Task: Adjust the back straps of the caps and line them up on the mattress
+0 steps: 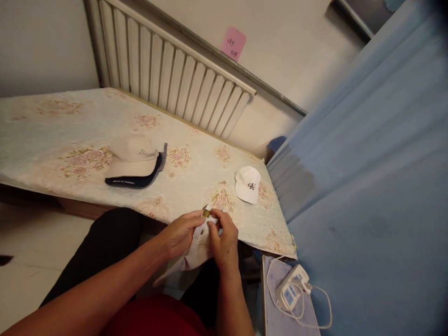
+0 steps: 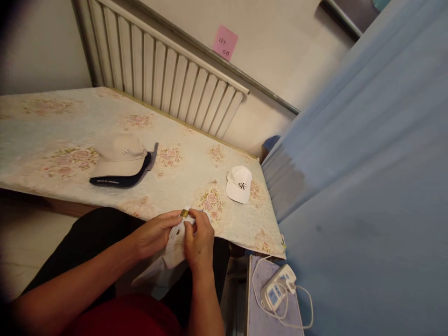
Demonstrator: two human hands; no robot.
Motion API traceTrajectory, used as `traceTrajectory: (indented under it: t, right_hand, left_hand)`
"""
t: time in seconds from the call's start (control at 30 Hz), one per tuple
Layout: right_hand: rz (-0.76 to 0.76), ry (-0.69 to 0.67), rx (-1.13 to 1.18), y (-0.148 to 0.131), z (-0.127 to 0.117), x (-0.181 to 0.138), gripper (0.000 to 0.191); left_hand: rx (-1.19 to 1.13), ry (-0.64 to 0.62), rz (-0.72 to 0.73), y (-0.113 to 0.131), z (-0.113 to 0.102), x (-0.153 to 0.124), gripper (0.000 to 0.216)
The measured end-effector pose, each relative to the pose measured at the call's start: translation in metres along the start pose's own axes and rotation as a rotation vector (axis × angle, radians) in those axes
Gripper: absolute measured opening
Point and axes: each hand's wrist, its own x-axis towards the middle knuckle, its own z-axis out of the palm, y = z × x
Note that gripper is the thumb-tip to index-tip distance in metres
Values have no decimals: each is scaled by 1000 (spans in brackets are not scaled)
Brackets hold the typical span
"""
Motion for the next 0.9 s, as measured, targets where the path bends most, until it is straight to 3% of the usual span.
traceTrajectory:
  t: [0.27,0.47,0.7,0.9]
  right_hand:
    - [201,-28,121,6,-2,-1,28]
    - [399,-84,551,7,-1,1,23]
    - [424,-117,709,14,2,0,24]
    - [425,-97,711,16,3,0,25]
  left_hand:
    - [30,-83,-48,-5,-10,-2,24]
    - [-33,-191,-81,-10,-31,3,23]
    - [-4,-224,-125,-13,-42,5,34]
    - [70,-161,-237,-12,-44,4,30]
